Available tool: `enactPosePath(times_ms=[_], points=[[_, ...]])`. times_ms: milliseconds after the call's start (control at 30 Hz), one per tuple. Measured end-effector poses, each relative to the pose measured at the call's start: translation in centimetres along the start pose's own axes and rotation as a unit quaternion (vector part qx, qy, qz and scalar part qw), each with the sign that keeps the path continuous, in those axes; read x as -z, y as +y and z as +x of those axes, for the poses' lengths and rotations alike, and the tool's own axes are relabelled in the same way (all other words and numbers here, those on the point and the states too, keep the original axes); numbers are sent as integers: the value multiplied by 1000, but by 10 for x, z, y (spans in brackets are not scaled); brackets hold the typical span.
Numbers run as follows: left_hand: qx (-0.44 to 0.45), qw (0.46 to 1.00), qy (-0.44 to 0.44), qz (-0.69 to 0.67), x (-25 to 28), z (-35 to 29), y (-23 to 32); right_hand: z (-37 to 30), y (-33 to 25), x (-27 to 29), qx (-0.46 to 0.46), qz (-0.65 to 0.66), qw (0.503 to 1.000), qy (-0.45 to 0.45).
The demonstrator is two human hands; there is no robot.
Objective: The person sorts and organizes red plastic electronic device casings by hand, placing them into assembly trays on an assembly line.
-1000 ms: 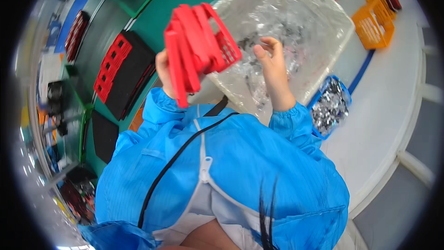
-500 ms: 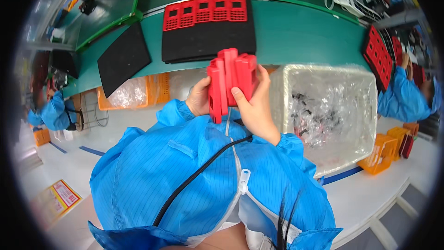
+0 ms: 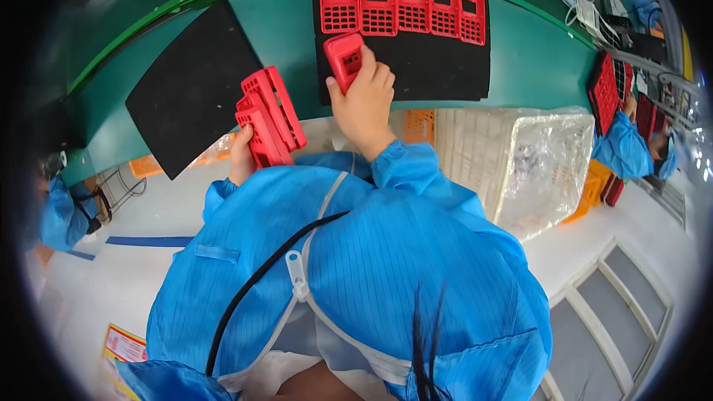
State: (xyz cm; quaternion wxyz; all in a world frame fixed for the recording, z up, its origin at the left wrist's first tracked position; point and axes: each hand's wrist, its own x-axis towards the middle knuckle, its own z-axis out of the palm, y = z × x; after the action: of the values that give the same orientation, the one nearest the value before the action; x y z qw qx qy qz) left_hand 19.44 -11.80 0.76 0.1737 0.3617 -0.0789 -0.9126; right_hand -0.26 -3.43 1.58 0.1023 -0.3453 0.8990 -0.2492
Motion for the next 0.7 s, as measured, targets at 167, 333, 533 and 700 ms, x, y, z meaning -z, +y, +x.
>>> enactPosePath(times_ms=[167,333,533,700], points=[[84,991,88,58,-30,19,26,8,-2,25,-147,337,930,24],[87,992,33,89,-24,52,23,20,52,61,-271,475,836,38],[61,988,80,121,-40,46,11,47,86,105,-142,141,950,-241],[-24,992,105,71,-51,41,0,45,109,76,-126,231,949,-171]])
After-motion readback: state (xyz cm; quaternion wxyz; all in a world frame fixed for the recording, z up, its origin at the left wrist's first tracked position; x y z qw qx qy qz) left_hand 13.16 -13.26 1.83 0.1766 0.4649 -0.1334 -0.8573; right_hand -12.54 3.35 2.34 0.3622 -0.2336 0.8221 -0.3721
